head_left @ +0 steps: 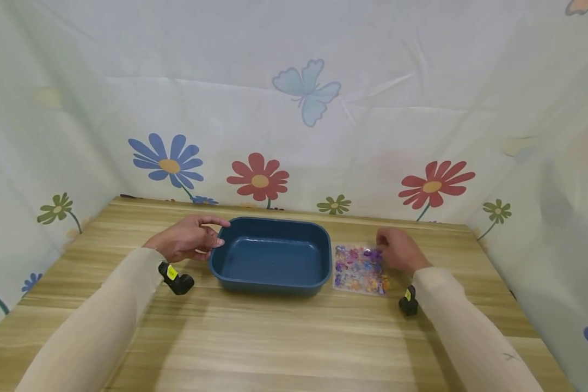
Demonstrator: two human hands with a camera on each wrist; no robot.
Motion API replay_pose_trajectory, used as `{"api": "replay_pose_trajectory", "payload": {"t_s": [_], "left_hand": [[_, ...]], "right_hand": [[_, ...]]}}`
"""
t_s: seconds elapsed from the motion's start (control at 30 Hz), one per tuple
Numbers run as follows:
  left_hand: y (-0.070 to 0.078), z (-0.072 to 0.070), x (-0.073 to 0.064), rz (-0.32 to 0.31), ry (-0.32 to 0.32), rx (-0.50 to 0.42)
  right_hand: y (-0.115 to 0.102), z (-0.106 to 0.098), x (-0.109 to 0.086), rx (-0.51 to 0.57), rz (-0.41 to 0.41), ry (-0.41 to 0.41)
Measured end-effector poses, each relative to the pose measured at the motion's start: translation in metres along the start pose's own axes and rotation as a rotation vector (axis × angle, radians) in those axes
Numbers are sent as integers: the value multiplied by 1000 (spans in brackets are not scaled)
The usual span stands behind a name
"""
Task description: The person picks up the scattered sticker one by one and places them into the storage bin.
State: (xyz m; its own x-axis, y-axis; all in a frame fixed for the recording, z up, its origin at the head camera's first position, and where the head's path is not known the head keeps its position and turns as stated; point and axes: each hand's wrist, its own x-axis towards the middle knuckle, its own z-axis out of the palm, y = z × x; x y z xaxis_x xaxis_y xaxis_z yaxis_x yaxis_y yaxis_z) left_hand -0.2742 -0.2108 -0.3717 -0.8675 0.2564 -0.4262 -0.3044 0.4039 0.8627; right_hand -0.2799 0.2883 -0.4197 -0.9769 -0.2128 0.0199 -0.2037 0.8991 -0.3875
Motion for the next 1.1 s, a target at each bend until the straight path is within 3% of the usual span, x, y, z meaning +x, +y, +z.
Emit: {"api": "replay_pose_trajectory", "payload": {"t_s": [0.2,0.67,0.87,1.1], "left_hand": [[-1,0,-1,11,-3,-10],[-1,-1,-4,17,-22,-9],[-1,-1,-3,10,-20,-22],[-2,-1,-4,9,-14,-17]], "right_hand": [[3,-6,-5,41,35,-18],[12,-10,-14,172,-33,114],[12,-13,-14,207,-42,108],[7,-19,-15,298,22,57]]}}
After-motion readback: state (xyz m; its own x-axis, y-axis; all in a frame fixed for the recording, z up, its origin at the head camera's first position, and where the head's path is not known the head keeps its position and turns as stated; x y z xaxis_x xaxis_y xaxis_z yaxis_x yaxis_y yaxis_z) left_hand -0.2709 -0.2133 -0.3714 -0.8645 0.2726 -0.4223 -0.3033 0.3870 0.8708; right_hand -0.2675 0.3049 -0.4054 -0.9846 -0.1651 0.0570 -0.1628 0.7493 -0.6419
